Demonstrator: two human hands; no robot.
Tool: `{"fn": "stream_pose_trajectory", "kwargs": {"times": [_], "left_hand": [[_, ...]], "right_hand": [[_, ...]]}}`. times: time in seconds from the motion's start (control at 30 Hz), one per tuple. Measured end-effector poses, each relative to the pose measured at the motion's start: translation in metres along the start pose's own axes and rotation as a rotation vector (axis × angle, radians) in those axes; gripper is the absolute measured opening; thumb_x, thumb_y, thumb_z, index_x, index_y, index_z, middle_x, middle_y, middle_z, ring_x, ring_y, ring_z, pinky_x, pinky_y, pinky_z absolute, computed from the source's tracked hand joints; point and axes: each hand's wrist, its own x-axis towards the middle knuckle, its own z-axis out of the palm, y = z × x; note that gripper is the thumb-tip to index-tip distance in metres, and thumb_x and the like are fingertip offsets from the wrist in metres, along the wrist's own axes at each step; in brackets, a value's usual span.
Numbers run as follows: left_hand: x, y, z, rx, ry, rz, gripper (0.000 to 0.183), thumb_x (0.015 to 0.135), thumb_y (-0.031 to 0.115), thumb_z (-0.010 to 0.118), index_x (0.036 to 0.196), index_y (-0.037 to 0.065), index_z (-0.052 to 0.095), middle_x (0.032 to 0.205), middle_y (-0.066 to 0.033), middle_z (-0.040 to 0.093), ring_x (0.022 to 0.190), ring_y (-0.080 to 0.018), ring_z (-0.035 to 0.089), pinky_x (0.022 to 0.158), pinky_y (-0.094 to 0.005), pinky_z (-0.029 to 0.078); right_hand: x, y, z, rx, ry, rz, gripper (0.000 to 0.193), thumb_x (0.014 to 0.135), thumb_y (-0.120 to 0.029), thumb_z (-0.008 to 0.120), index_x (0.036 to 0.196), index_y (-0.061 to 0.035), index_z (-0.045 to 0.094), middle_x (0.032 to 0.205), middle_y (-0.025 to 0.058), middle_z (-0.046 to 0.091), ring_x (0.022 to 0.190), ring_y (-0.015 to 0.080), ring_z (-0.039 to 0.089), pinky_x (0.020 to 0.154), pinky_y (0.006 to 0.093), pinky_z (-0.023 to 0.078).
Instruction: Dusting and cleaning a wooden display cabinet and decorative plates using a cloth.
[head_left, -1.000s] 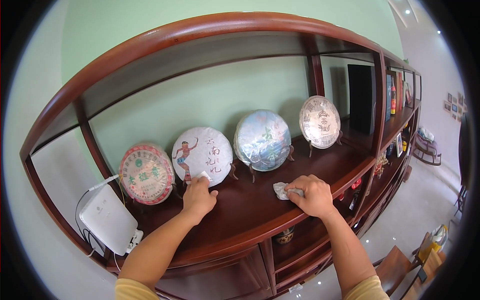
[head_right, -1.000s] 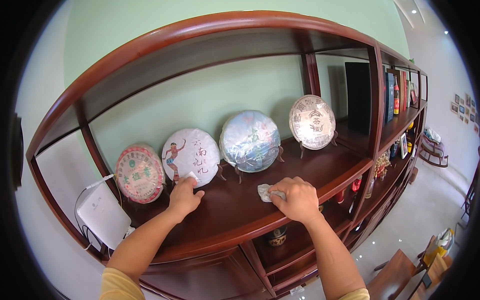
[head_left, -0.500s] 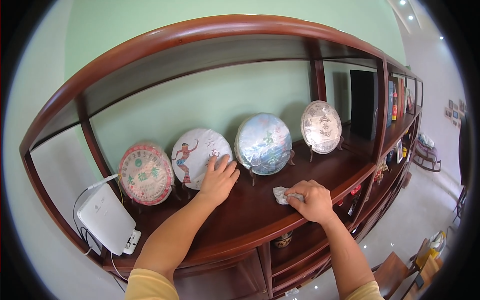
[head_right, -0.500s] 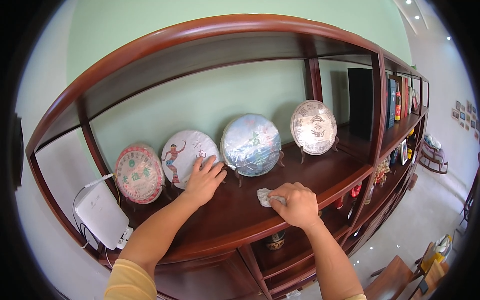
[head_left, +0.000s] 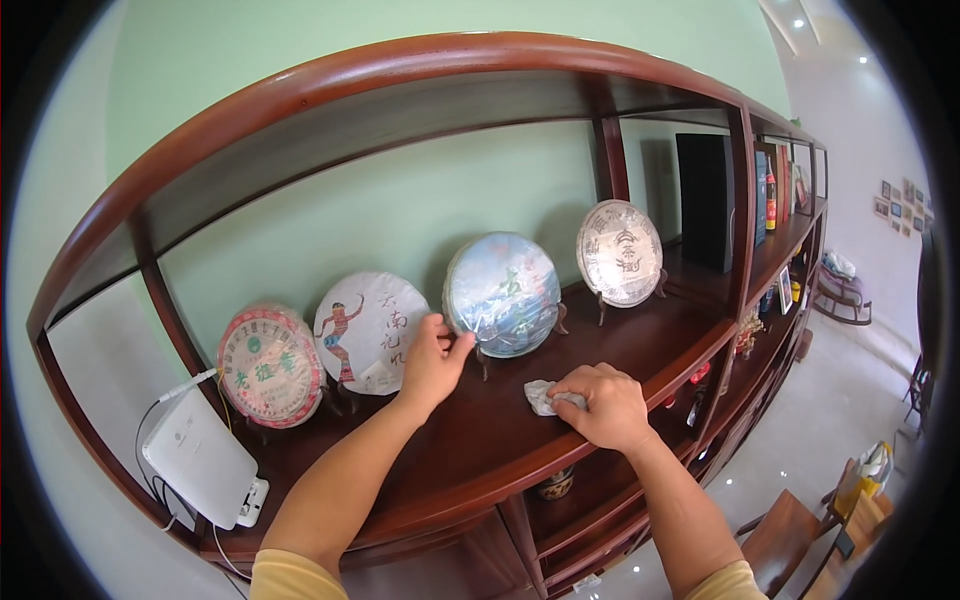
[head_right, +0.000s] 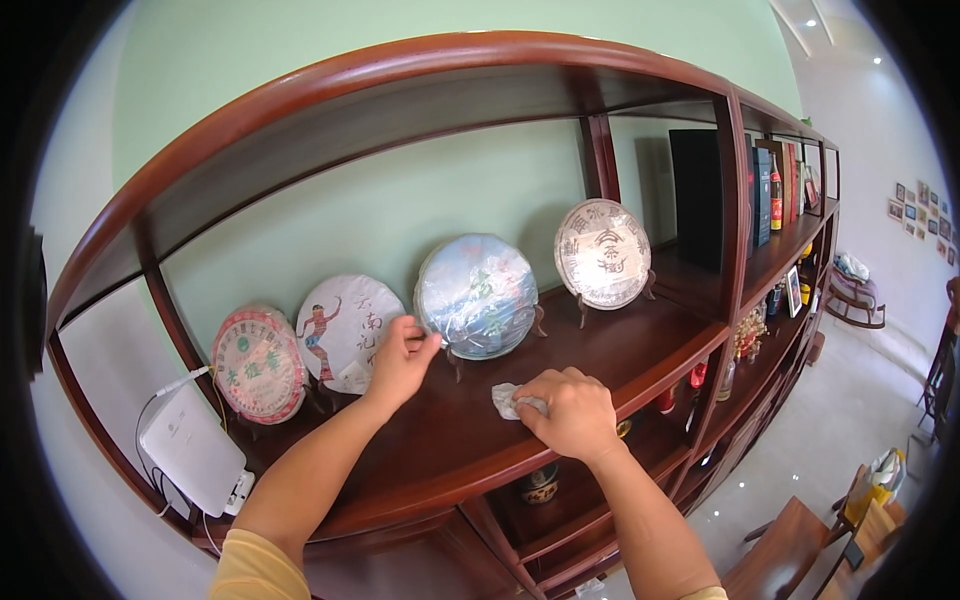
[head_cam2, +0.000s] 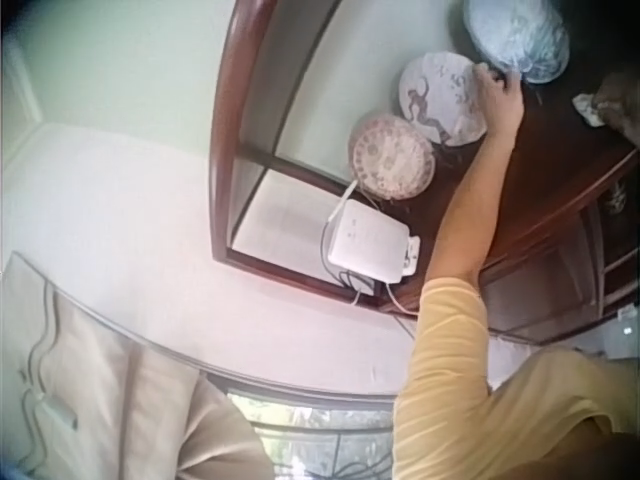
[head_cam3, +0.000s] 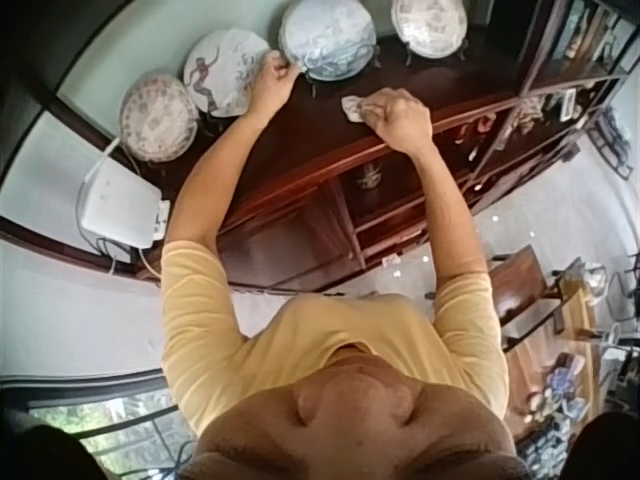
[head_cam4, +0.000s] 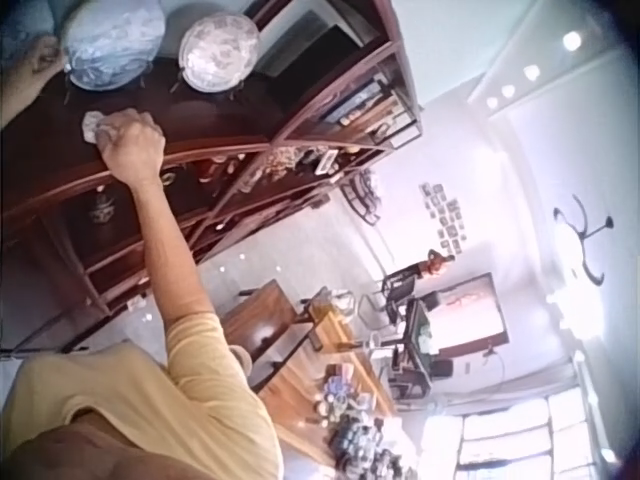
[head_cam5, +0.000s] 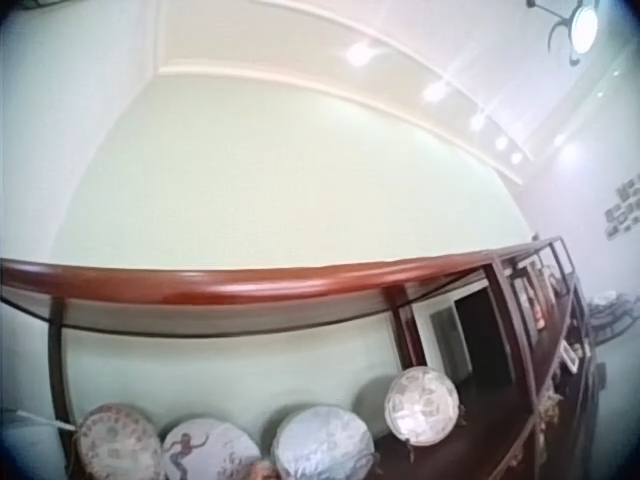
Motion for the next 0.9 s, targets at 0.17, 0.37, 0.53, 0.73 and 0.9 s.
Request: {"fn": "stream_pose_trajectory", "kwargs": {"times": [0.17, 0.37, 0.53, 0.73, 0.9], "left_hand": [[0.03, 0.017, 0.01, -0.852, -0.266, -0.564, 0.061, 0.079, 0.021, 0.071, 0.127, 0.007, 0.036, 0.122, -0.0127, 0.05, 0.109, -0.032, 0.052, 0.09, -0.0519, 0.041], [0.035, 0.011, 0.021, -1.007, -0.243, -0.67, 0.069, 0.075, 0.004, 0.071, 0.129, 0.012, 0.028, 0.125, -0.0136, 0.046, 0.103, -0.0336, 0.056, 0.085, -0.057, 0.046], [0.036, -0.001, 0.025, -1.074, -0.423, -0.637, 0.057, 0.077, 0.004, 0.07, 0.126, 0.008, 0.039, 0.118, -0.0125, 0.053, 0.102, -0.0271, 0.058, 0.083, -0.0502, 0.049], [0.035, -0.005, 0.036, -1.176, -0.43, -0.587, 0.034, 0.078, 0.006, 0.07, 0.109, 0.002, 0.057, 0.102, -0.0109, 0.062, 0.088, -0.0219, 0.061, 0.071, -0.0385, 0.053], [0.027, 0.005, 0.034, -1.16, -0.369, -0.575, 0.034, 0.078, 0.006, 0.07, 0.11, 0.005, 0.058, 0.101, -0.009, 0.063, 0.089, -0.0208, 0.061, 0.072, -0.0364, 0.052]], "right_hand": [[-0.002, 0.001, -0.001, -0.015, 0.018, 0.006, 0.009, 0.072, -0.023, 0.067, 0.079, -0.0191, 0.071, 0.083, -0.0004, 0.066, 0.078, 0.0231, 0.061, 0.07, 0.0368, 0.05], [-0.003, 0.001, -0.002, -0.007, 0.029, -0.006, 0.009, 0.073, -0.023, 0.067, 0.08, -0.0189, 0.071, 0.083, -0.0007, 0.065, 0.077, 0.022, 0.061, 0.069, 0.0364, 0.05], [0.001, 0.002, 0.002, -0.015, 0.02, -0.039, 0.01, 0.073, -0.022, 0.068, 0.082, -0.0177, 0.071, 0.083, -0.0001, 0.066, 0.076, 0.0225, 0.061, 0.068, 0.0348, 0.05], [-0.002, 0.001, -0.004, -0.031, 0.026, -0.032, 0.011, 0.072, -0.023, 0.067, 0.082, -0.0189, 0.071, 0.083, -0.0015, 0.065, 0.077, 0.0218, 0.06, 0.07, 0.0367, 0.049], [0.001, -0.001, -0.003, -0.005, -0.005, -0.032, 0.016, 0.069, -0.02, 0.068, 0.084, -0.0177, 0.07, 0.084, -0.0004, 0.064, 0.078, 0.0241, 0.06, 0.07, 0.0368, 0.05]]}}
